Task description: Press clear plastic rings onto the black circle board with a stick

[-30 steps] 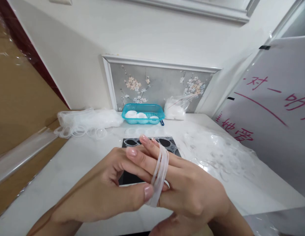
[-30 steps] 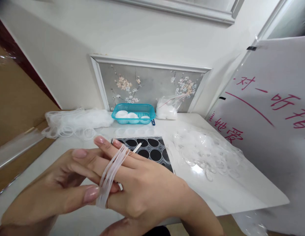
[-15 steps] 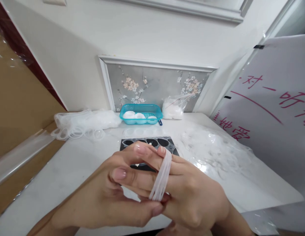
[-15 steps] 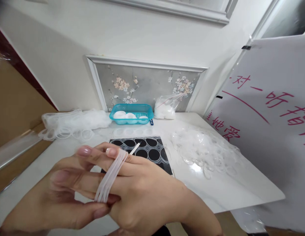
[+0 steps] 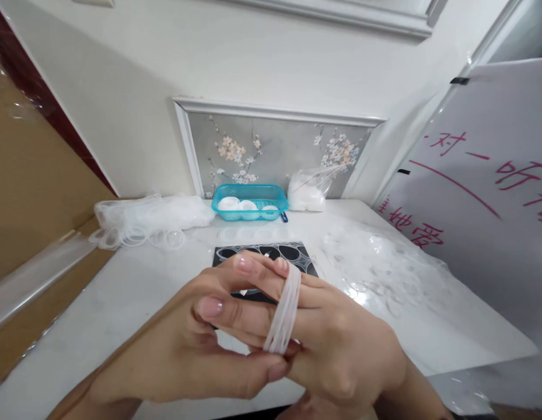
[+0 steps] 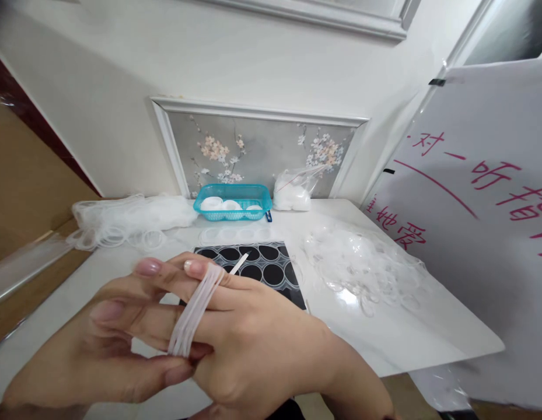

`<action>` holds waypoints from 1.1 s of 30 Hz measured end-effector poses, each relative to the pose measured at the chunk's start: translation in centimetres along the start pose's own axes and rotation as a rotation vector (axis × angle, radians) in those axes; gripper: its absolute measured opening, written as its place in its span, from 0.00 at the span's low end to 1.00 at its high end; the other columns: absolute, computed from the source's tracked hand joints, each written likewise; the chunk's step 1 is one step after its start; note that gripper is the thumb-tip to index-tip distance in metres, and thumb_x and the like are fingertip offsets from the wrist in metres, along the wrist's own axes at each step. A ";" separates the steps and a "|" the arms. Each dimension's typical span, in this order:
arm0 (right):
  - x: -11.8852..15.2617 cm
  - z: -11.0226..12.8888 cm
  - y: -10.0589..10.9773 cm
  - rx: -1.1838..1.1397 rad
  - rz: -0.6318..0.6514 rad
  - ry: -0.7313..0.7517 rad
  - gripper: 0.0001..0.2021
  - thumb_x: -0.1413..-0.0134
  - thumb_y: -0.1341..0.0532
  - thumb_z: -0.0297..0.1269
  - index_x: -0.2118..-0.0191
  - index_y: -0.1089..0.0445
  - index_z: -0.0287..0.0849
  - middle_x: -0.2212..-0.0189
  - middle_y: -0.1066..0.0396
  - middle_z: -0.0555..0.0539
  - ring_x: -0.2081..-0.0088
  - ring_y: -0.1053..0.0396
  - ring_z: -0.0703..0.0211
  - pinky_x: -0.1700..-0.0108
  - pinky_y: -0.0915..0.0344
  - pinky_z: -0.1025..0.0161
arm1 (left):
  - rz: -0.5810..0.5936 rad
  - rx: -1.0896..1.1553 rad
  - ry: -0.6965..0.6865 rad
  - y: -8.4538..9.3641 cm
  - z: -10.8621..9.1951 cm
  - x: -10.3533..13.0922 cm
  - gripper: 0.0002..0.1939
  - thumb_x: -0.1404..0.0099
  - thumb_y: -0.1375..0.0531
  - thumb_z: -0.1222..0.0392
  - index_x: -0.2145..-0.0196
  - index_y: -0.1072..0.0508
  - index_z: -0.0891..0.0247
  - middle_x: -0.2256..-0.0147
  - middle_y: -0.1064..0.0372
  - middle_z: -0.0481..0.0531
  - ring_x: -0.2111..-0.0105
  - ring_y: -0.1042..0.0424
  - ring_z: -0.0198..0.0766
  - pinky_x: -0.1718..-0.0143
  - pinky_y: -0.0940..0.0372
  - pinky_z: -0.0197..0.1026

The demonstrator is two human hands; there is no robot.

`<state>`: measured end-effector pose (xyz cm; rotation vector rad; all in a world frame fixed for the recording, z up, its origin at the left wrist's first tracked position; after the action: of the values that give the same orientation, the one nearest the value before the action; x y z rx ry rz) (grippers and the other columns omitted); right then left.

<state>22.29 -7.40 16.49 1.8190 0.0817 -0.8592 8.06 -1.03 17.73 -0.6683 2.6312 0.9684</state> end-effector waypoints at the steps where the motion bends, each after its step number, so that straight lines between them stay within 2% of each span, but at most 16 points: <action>1: 0.0 0.0 0.0 -0.004 0.018 -0.011 0.30 0.41 0.44 0.60 0.46 0.27 0.40 0.38 0.35 0.46 0.28 0.71 0.50 0.28 0.63 0.55 | -0.007 0.024 -0.003 0.0 -0.1 0.0 0.12 0.44 0.34 0.67 0.63 0.22 0.53 0.62 0.24 0.41 0.55 0.25 0.38 0.42 0.37 0.33; 3: -0.1 -0.1 -0.1 -0.015 0.052 -0.039 0.31 0.41 0.44 0.60 0.43 0.30 0.41 0.36 0.38 0.47 0.28 0.72 0.53 0.29 0.62 0.55 | -0.020 0.066 0.001 0.1 -0.1 -0.1 0.11 0.43 0.34 0.67 0.63 0.22 0.54 0.62 0.24 0.41 0.57 0.24 0.37 0.44 0.35 0.32; 7: -0.3 0.0 -0.2 -0.082 0.037 -0.046 0.33 0.41 0.43 0.60 0.40 0.34 0.39 0.34 0.42 0.48 0.28 0.75 0.53 0.29 0.62 0.53 | -0.020 0.083 -0.010 0.3 0.0 -0.3 0.07 0.42 0.33 0.67 0.68 0.24 0.55 0.63 0.25 0.41 0.57 0.24 0.37 0.41 0.37 0.37; 11: -0.1 -0.1 -0.6 -0.129 0.062 -0.074 0.34 0.42 0.44 0.62 0.39 0.34 0.42 0.34 0.42 0.47 0.28 0.69 0.51 0.29 0.59 0.50 | -0.014 0.080 -0.044 0.4 0.1 -0.5 0.06 0.41 0.33 0.65 0.70 0.24 0.53 0.64 0.25 0.41 0.57 0.24 0.38 0.42 0.36 0.38; 15: 0.0 -0.2 -0.7 -0.138 0.021 -0.079 0.36 0.44 0.42 0.63 0.41 0.33 0.40 0.36 0.38 0.46 0.28 0.64 0.49 0.29 0.59 0.53 | 0.007 0.063 -0.012 0.4 -0.1 -0.4 0.04 0.40 0.34 0.65 0.67 0.24 0.56 0.62 0.26 0.44 0.58 0.24 0.38 0.48 0.32 0.35; 18: -0.1 -0.4 -0.5 -0.215 -0.011 -0.093 0.34 0.45 0.39 0.60 0.45 0.30 0.35 0.38 0.36 0.41 0.29 0.56 0.48 0.29 0.54 0.55 | 0.096 -0.013 0.042 0.4 0.2 -0.4 0.05 0.39 0.35 0.63 0.64 0.24 0.56 0.62 0.26 0.46 0.59 0.24 0.39 0.53 0.30 0.34; 20: -0.2 -0.6 -0.4 -0.320 -0.011 -0.132 0.30 0.45 0.37 0.57 0.47 0.28 0.35 0.39 0.34 0.39 0.32 0.48 0.51 0.30 0.50 0.58 | 0.171 -0.103 0.064 0.8 1.1 -0.4 0.07 0.40 0.33 0.60 0.62 0.23 0.56 0.60 0.26 0.47 0.57 0.26 0.42 0.52 0.31 0.36; 23: -0.3 -1.5 -0.5 -0.498 -0.018 -0.367 0.22 0.47 0.34 0.53 0.52 0.26 0.43 0.46 0.26 0.44 0.39 0.34 0.53 0.36 0.38 0.63 | 0.214 -0.229 0.095 2.1 3.3 -0.4 0.11 0.38 0.35 0.59 0.56 0.22 0.54 0.55 0.25 0.49 0.53 0.27 0.43 0.49 0.34 0.38; 25: -0.2 -2.3 -1.0 -0.563 -0.086 -0.588 0.15 0.45 0.34 0.49 0.57 0.25 0.45 0.52 0.23 0.47 0.44 0.30 0.53 0.42 0.32 0.61 | 0.123 -0.254 0.175 3.4 5.0 -0.4 0.17 0.36 0.38 0.60 0.49 0.24 0.52 0.54 0.25 0.49 0.54 0.27 0.43 0.50 0.34 0.38; 27: -0.2 -3.1 -1.9 -0.557 -0.160 -0.744 0.12 0.44 0.34 0.47 0.60 0.25 0.45 0.57 0.22 0.47 0.45 0.30 0.52 0.44 0.32 0.57 | -0.023 -0.226 0.297 4.3 6.7 -0.5 0.20 0.35 0.40 0.60 0.45 0.26 0.52 0.56 0.23 0.49 0.60 0.26 0.42 0.56 0.33 0.37; 30: -0.6 -4.3 -4.6 -0.533 -0.169 -0.833 0.12 0.45 0.34 0.46 0.61 0.25 0.44 0.59 0.22 0.47 0.46 0.31 0.51 0.44 0.34 0.52 | -0.291 -0.118 0.421 4.6 8.6 -0.8 0.20 0.36 0.39 0.57 0.46 0.25 0.51 0.57 0.22 0.49 0.72 0.28 0.36 0.68 0.33 0.35; 33: -0.9 -5.9 -8.2 -0.677 -0.132 -0.845 0.10 0.43 0.35 0.44 0.60 0.25 0.44 0.58 0.22 0.49 0.52 0.27 0.56 0.47 0.32 0.56 | -0.667 0.069 0.443 4.3 10.5 -1.3 0.18 0.42 0.34 0.56 0.53 0.20 0.56 0.61 0.21 0.50 0.81 0.35 0.31 0.81 0.39 0.33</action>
<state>21.03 1.37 11.51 0.7446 -0.0482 -1.4242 7.93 9.24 12.74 -1.7559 2.4441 0.5667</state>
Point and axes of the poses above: each hand's wrist, its own x-axis away from the middle knuckle, its own y-axis out of the back of the hand, z = x × y, the point moved 3 cm from there along -x, towards the middle knuckle
